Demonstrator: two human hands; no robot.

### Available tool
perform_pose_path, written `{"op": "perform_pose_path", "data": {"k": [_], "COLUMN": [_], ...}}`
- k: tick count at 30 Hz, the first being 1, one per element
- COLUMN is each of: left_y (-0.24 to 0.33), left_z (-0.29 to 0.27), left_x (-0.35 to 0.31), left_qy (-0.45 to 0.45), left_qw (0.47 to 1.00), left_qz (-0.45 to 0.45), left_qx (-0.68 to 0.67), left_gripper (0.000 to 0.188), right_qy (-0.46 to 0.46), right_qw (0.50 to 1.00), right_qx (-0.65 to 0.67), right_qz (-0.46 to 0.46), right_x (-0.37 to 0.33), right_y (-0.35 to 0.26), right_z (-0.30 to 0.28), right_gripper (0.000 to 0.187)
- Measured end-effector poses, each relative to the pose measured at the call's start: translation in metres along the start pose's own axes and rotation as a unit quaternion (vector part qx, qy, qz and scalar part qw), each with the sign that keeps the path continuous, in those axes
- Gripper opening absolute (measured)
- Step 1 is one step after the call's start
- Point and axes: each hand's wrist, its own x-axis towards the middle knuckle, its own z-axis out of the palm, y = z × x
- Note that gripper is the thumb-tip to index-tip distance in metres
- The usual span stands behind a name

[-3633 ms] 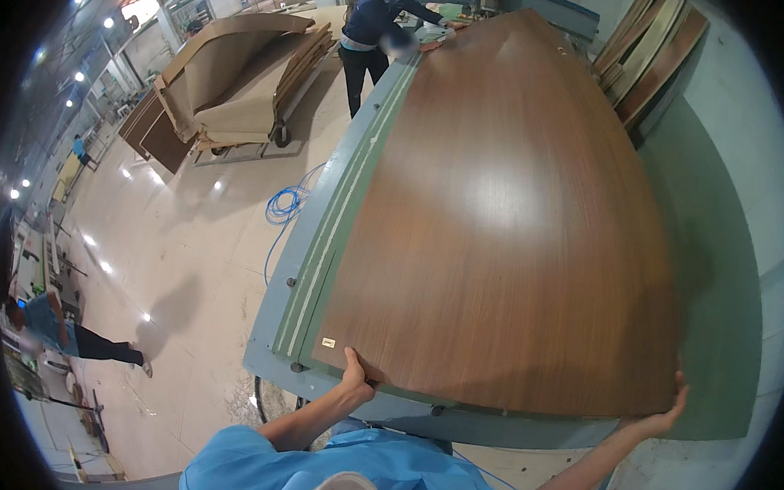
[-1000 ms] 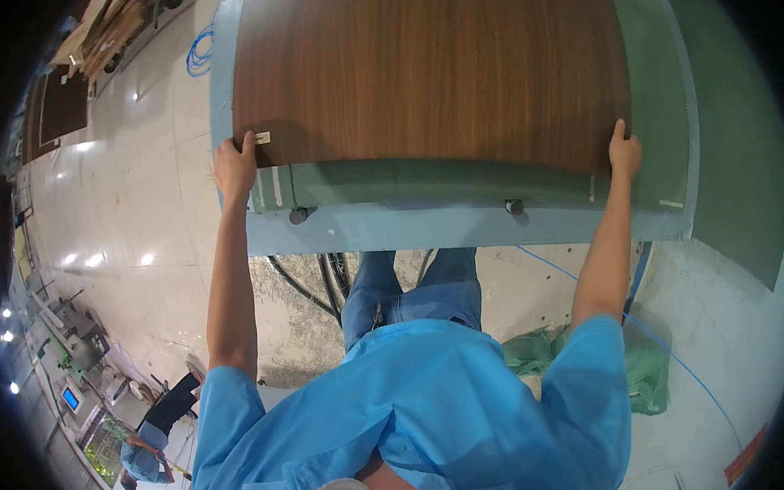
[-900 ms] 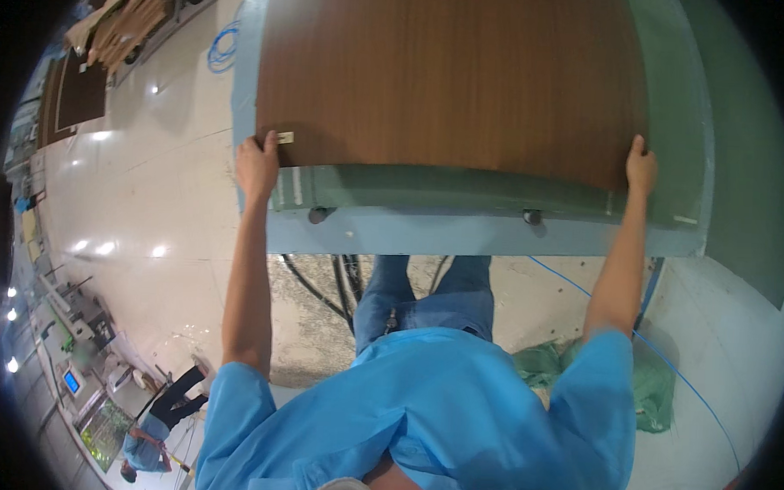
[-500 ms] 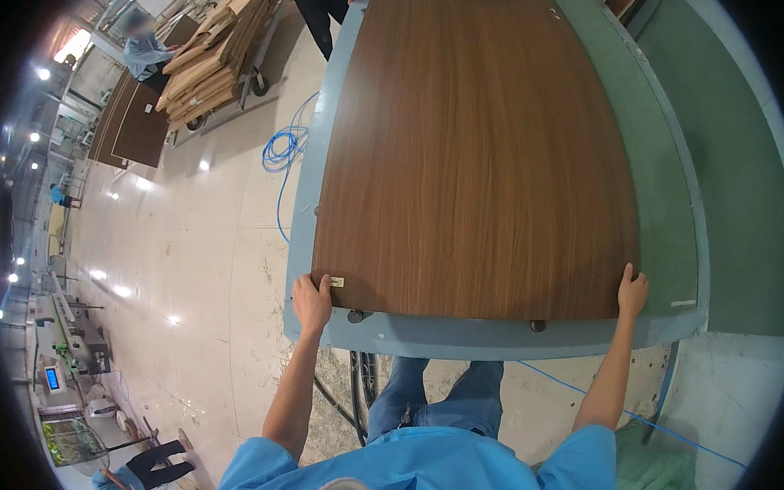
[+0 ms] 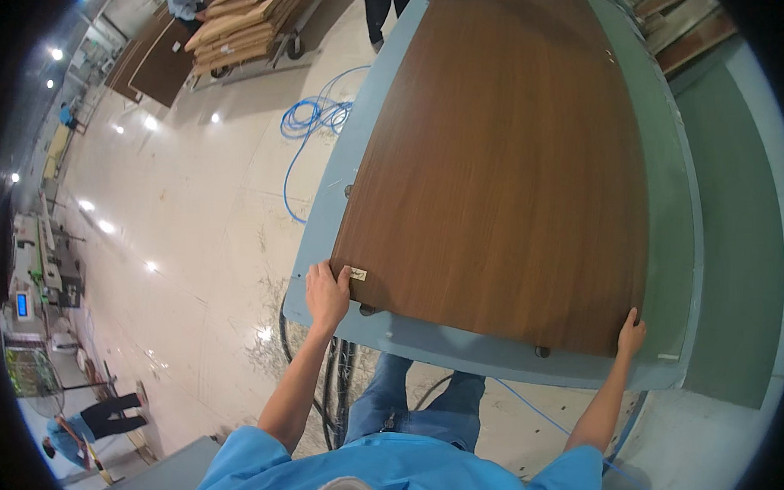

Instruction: The person retrieves a label from a cabinet, then uses a utility knife to cut tape and open a large cardboard box. They remove a wooden panel, place it on a machine bed, and later write on a document at a workstation.

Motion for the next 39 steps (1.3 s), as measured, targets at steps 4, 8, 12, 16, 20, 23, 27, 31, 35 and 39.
{"op": "perform_pose_path", "data": {"k": [4,8,12,16,20,23,27,31,35,39], "left_y": [-0.001,-0.004,-0.008,-0.011,-0.016,-0.028,-0.069,-0.135,-0.194,-0.237], "left_z": [0.000,-0.002,0.000,-0.001,-0.012,-0.025,-0.039,-0.029,0.000,0.019], "left_x": [0.000,-0.002,-0.001,0.002,-0.001,-0.020,-0.084,-0.202,-0.339,-0.435], "left_qy": [0.001,-0.001,-0.010,0.002,-0.020,-0.043,-0.016,0.000,-0.043,-0.038], "left_qw": [1.000,0.999,0.997,0.995,0.988,0.971,0.953,0.919,0.721,0.590], "left_qz": [0.012,0.010,0.005,0.007,-0.026,-0.111,-0.209,-0.326,-0.565,-0.696], "left_qx": [-0.026,-0.053,-0.082,-0.103,-0.148,-0.208,-0.220,-0.223,-0.398,-0.407], "left_gripper": [0.042,0.041,0.041,0.041,0.043,0.041,0.036,0.028,0.024,0.031], "right_qy": [-0.002,-0.008,-0.024,-0.040,-0.105,-0.129,-0.095,-0.021,0.011,0.047], "right_qw": [0.999,1.000,1.000,0.999,0.993,0.988,0.992,0.992,0.987,0.933], "right_qx": [0.045,0.028,-0.009,0.025,0.050,0.076,0.008,-0.093,-0.139,0.048], "right_qz": [-0.002,-0.009,-0.007,0.009,0.019,0.048,0.084,0.084,-0.080,-0.355], "right_x": [0.006,0.012,0.018,0.021,0.022,0.021,0.014,-0.002,-0.042,-0.140], "right_y": [0.001,0.005,0.007,0.007,0.006,0.005,0.003,-0.009,-0.070,-0.197], "right_z": [0.000,0.000,0.002,0.003,-0.001,0.001,0.012,0.012,-0.005,0.004], "right_gripper": [0.086,0.086,0.085,0.085,0.087,0.090,0.092,0.089,0.054,0.041]}}
